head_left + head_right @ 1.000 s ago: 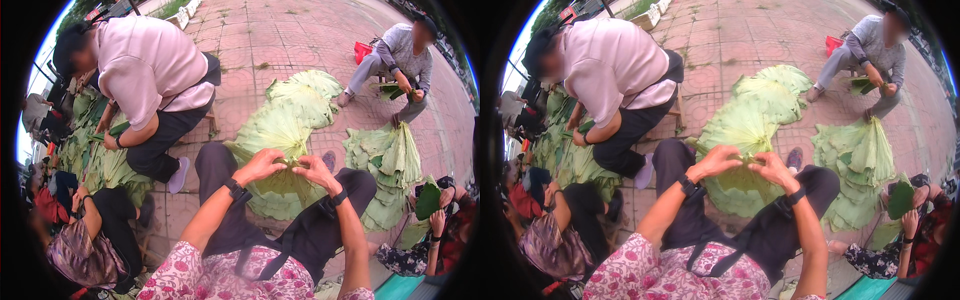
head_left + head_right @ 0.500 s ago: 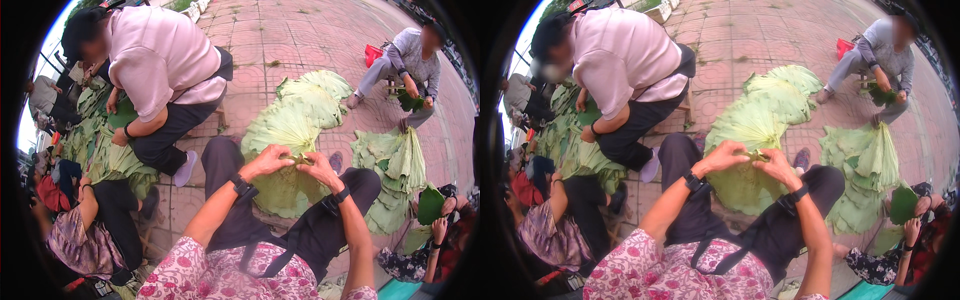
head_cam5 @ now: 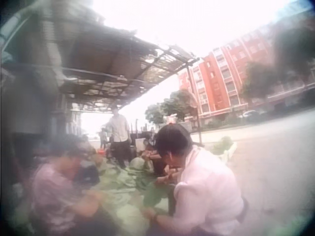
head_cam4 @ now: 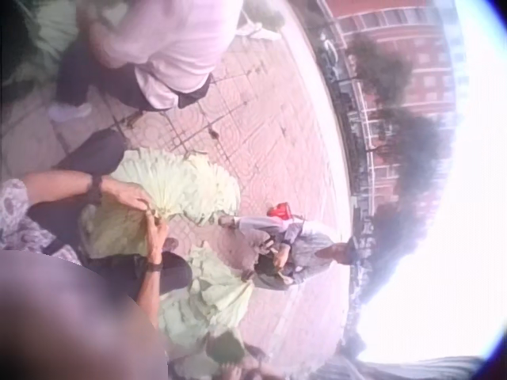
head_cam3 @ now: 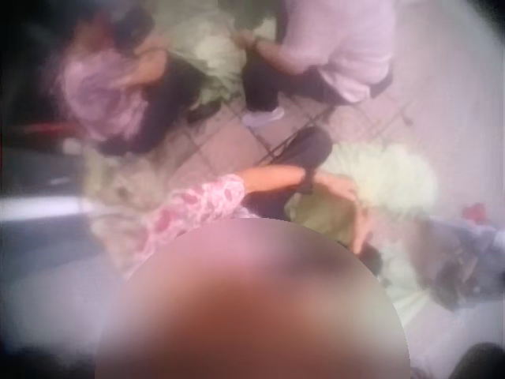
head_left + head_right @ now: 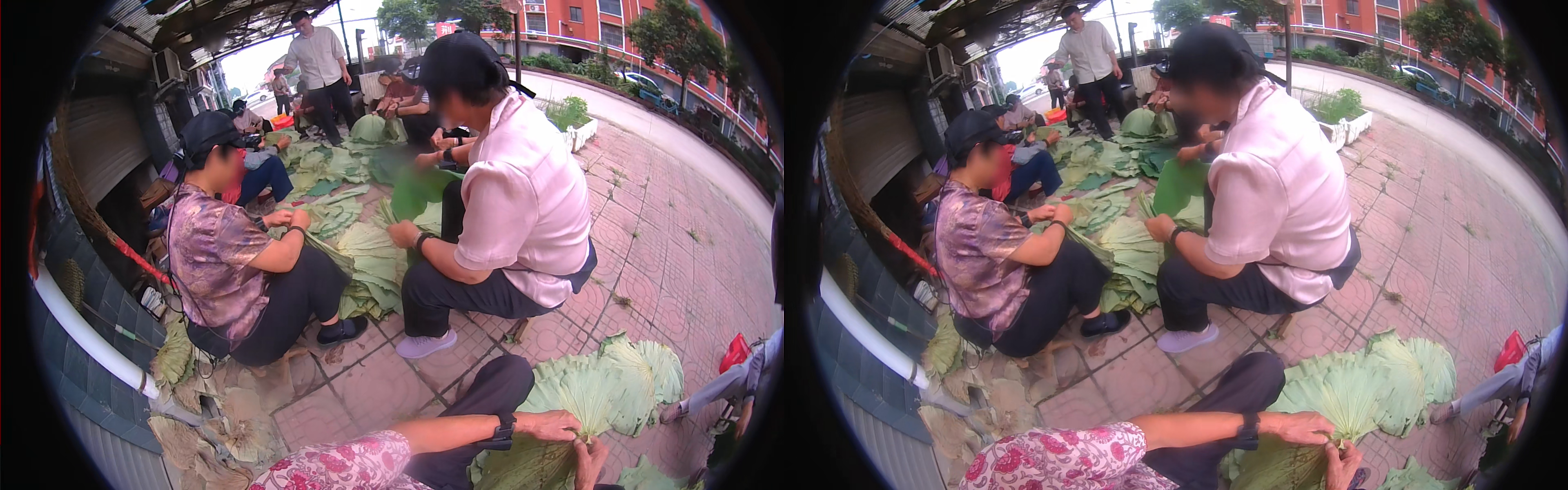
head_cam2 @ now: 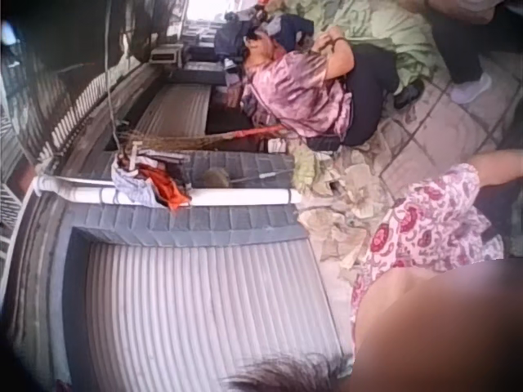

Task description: The person sits on the ground and repeatedly folds and stacks large green leaves by hand. They pick up leaves from a pile, fold them into smaller bundles, and place them into a growing stack. Other people nearby perform the same task.

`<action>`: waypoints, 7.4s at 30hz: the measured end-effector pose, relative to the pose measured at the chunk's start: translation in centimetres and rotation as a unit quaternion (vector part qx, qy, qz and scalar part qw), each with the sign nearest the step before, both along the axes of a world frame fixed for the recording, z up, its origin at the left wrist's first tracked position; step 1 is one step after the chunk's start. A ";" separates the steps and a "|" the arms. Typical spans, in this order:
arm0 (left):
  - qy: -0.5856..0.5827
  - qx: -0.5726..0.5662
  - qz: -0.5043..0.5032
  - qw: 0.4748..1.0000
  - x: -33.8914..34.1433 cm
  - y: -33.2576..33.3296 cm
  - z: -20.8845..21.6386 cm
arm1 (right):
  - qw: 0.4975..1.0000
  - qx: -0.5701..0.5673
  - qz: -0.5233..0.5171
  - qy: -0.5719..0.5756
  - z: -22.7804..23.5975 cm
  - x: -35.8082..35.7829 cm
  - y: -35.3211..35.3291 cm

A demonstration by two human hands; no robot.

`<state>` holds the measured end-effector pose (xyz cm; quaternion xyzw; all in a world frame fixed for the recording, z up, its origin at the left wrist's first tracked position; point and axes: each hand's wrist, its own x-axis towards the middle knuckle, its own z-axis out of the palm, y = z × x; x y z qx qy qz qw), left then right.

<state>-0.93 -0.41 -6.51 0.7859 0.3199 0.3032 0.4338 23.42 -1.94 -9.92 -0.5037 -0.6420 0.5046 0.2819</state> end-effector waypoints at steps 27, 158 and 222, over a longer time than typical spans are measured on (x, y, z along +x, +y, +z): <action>-0.064 0.036 0.036 0.997 3.8 -1.9 -1.4 | 0.939 0.272 -0.085 -0.191 3.0 -1.2 -3.8; 0.311 0.191 0.042 0.930 1.1 0.4 5.5 | 0.990 -0.009 -0.138 -0.039 4.5 0.7 -1.1; 0.129 0.059 0.129 0.982 -1.9 0.5 8.8 | 0.992 0.011 -0.124 -0.032 8.9 0.7 -2.2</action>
